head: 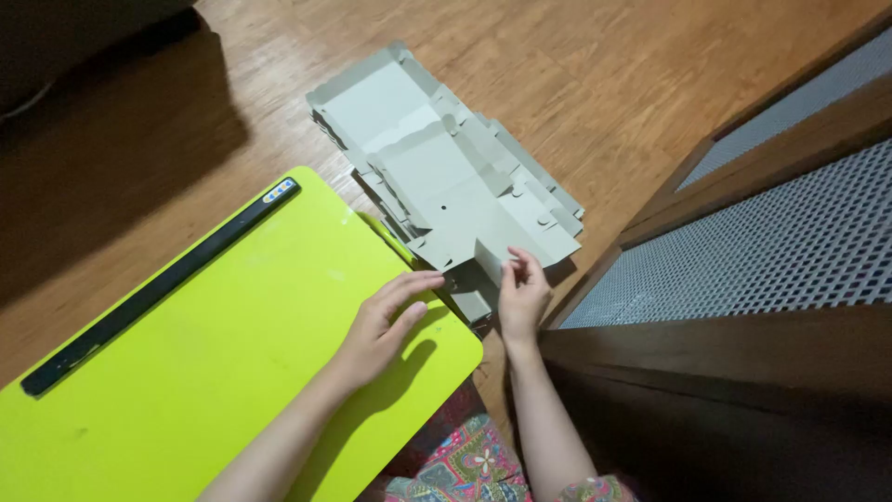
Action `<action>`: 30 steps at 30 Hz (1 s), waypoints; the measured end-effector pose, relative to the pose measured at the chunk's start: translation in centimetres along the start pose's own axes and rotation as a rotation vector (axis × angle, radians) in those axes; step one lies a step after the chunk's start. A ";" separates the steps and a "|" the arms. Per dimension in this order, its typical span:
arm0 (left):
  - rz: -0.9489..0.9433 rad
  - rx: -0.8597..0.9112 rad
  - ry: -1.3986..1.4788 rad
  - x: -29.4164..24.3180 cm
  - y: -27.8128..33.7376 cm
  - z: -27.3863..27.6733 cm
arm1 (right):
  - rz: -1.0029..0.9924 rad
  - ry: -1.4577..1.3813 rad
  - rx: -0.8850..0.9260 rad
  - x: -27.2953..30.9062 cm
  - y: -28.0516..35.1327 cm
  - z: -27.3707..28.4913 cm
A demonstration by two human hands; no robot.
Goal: Assembling a cardboard shipping box by folding flaps and inserting a product box.
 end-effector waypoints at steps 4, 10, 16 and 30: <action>0.048 -0.050 0.083 -0.7 0.2 0.3 | 0.111 -0.039 -0.072 2.1 -1.3 0.2; 0.041 -0.095 0.085 -0.7 0.5 -0.3 | 0.438 0.072 -0.244 3.6 -5.5 -0.4; -0.049 -0.113 -0.044 -1.2 -0.9 0.7 | 0.619 0.094 -0.296 8.1 -7.7 -1.1; 0.112 0.043 -0.795 -2.7 -6.8 -1.4 | 0.683 -0.024 -0.295 14.5 -4.2 0.7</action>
Point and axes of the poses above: each hand's wrist, its own y-axis away from the middle knuckle, its own z-axis out of the back of the hand, x = y × z, the point moved 4 cm from there along -y, towards the middle knuckle, and after that the axes turned 1 degree about z, right-handed, at the moved point
